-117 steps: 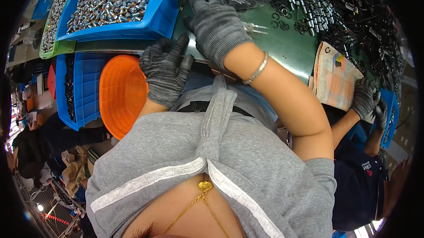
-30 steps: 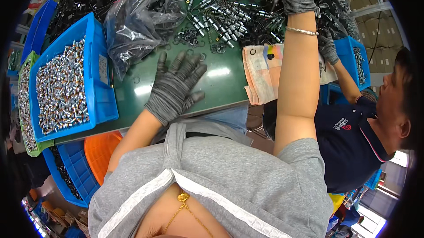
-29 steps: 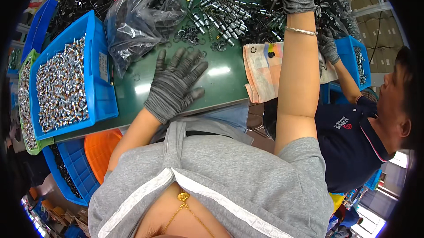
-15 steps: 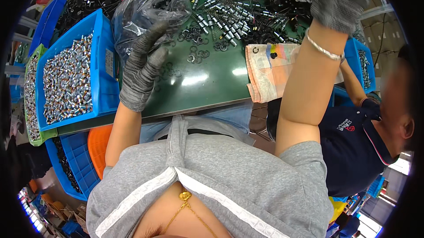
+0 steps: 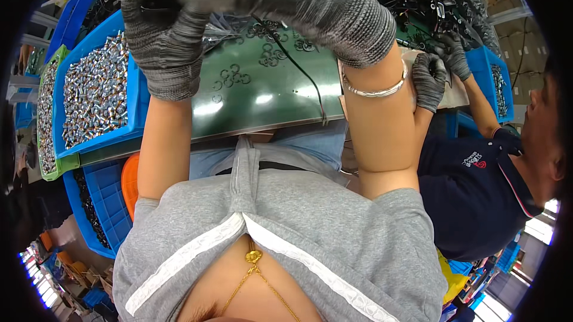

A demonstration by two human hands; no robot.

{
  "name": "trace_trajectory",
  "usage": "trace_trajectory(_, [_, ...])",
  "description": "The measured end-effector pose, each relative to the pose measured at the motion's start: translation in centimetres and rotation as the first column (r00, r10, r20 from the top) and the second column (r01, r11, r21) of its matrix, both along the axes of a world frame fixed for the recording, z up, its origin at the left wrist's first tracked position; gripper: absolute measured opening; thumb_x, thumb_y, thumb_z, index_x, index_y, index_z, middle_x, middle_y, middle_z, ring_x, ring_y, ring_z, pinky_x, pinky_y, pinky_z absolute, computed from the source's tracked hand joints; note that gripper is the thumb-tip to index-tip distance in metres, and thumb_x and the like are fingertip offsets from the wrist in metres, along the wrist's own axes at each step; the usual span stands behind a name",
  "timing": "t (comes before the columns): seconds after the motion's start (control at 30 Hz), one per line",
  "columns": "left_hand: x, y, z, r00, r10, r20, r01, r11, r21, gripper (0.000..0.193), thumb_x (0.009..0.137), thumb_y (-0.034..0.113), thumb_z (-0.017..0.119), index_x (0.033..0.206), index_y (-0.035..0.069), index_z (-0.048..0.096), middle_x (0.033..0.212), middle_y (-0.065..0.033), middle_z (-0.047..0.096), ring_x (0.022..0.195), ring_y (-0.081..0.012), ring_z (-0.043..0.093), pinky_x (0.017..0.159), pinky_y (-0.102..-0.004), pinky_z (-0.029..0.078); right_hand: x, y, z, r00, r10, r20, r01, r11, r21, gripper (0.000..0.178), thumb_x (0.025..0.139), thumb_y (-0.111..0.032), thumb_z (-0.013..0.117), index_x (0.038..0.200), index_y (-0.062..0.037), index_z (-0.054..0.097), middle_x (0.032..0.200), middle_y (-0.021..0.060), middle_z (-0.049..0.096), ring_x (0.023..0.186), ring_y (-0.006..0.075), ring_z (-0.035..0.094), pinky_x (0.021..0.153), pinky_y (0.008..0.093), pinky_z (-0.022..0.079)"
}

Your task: Assembling small hardware components at a workstation.

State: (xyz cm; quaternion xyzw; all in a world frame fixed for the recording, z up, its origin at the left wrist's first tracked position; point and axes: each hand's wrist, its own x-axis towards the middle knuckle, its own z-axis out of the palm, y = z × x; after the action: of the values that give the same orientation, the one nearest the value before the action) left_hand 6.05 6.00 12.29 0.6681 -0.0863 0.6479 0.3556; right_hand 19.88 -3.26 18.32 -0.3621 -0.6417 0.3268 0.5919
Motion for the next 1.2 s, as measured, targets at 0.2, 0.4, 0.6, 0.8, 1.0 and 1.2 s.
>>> trace_trajectory(0.2, [-5.5, -0.3, -1.9, 0.989, -0.010, -0.144, -0.060, 0.879, -0.472, 0.051, 0.091, 0.039, 0.069, 0.131, 0.009, 0.056, 0.133, -0.0133, 0.059, 0.114, -0.0232, 0.062, 0.082, -0.0365, 0.058, 5.1, 1.3, -9.0, 0.240, -0.325, 0.915, 0.865, 0.498, -0.050, 0.042, 0.085, -0.041, 0.072, 0.118, -0.0145, 0.070, 0.129, 0.0175, 0.055, 0.113, 0.0305, 0.062, 0.098, 0.0428, 0.050])
trace_trajectory(0.4, [-8.6, -2.9, -5.6, 0.967, -0.243, -0.077, 0.093, 0.617, -0.782, 0.034, 0.085, 0.020, 0.078, 0.112, 0.009, 0.059, 0.117, -0.0100, 0.064, 0.097, -0.0181, 0.064, 0.079, -0.0337, 0.059, 4.5, 3.7, -13.2, 0.001, 0.012, 1.000, 0.877, 0.481, -0.006, 0.044, 0.087, -0.035, 0.068, 0.123, -0.0112, 0.067, 0.135, 0.0205, 0.054, 0.121, 0.0370, 0.057, 0.103, 0.0462, 0.046])
trace_trajectory(0.6, [-10.1, -4.5, -8.6, 0.902, -0.233, -0.363, -0.121, 0.672, -0.731, 0.063, 0.069, 0.005, 0.087, 0.122, 0.012, 0.053, 0.111, -0.0046, 0.061, 0.106, -0.0201, 0.059, 0.088, -0.0331, 0.055, 6.2, 5.8, -13.9, -0.056, 0.128, 0.990, 0.809, 0.586, -0.030, 0.031, 0.087, -0.015, 0.062, 0.114, -0.0017, 0.070, 0.129, 0.0215, 0.062, 0.119, 0.0318, 0.062, 0.098, 0.0434, 0.051])
trace_trajectory(0.8, [-10.2, -4.7, -7.6, 0.823, -0.420, -0.382, -0.125, 0.523, -0.843, 0.058, 0.067, 0.007, 0.088, 0.117, 0.010, 0.059, 0.107, -0.0037, 0.062, 0.100, -0.0149, 0.061, 0.087, -0.0311, 0.056, 6.5, 1.5, -9.4, 0.631, -0.291, 0.719, 0.709, 0.593, -0.382, 0.038, 0.086, -0.029, 0.069, 0.115, -0.0033, 0.069, 0.102, 0.0104, 0.070, 0.091, 0.0238, 0.069, 0.080, 0.0369, 0.057])
trace_trajectory(1.0, [-10.1, -5.0, -6.8, 0.662, -0.476, -0.579, -0.300, 0.540, -0.786, 0.064, 0.068, 0.022, 0.089, 0.124, 0.009, 0.060, 0.108, -0.0067, 0.066, 0.097, -0.0193, 0.065, 0.091, -0.0310, 0.053, -3.8, -2.6, -6.9, 0.945, -0.215, -0.245, 0.070, 0.868, -0.491, 0.040, 0.090, -0.029, 0.070, 0.121, -0.0037, 0.066, 0.101, 0.0069, 0.067, 0.077, 0.0115, 0.064, 0.064, 0.0219, 0.052])
trace_trajectory(1.2, [-9.4, -4.9, -7.1, 0.576, -0.533, -0.619, -0.157, 0.672, -0.724, 0.068, 0.070, 0.039, 0.087, 0.124, 0.005, 0.062, 0.107, -0.0122, 0.069, 0.099, -0.0198, 0.066, 0.089, -0.0316, 0.053, -5.2, -2.8, -10.3, 0.995, -0.048, -0.083, 0.009, 0.912, -0.409, 0.037, 0.079, -0.021, 0.082, 0.112, -0.0090, 0.070, 0.106, 0.0033, 0.065, 0.095, 0.0165, 0.063, 0.086, 0.0325, 0.052])
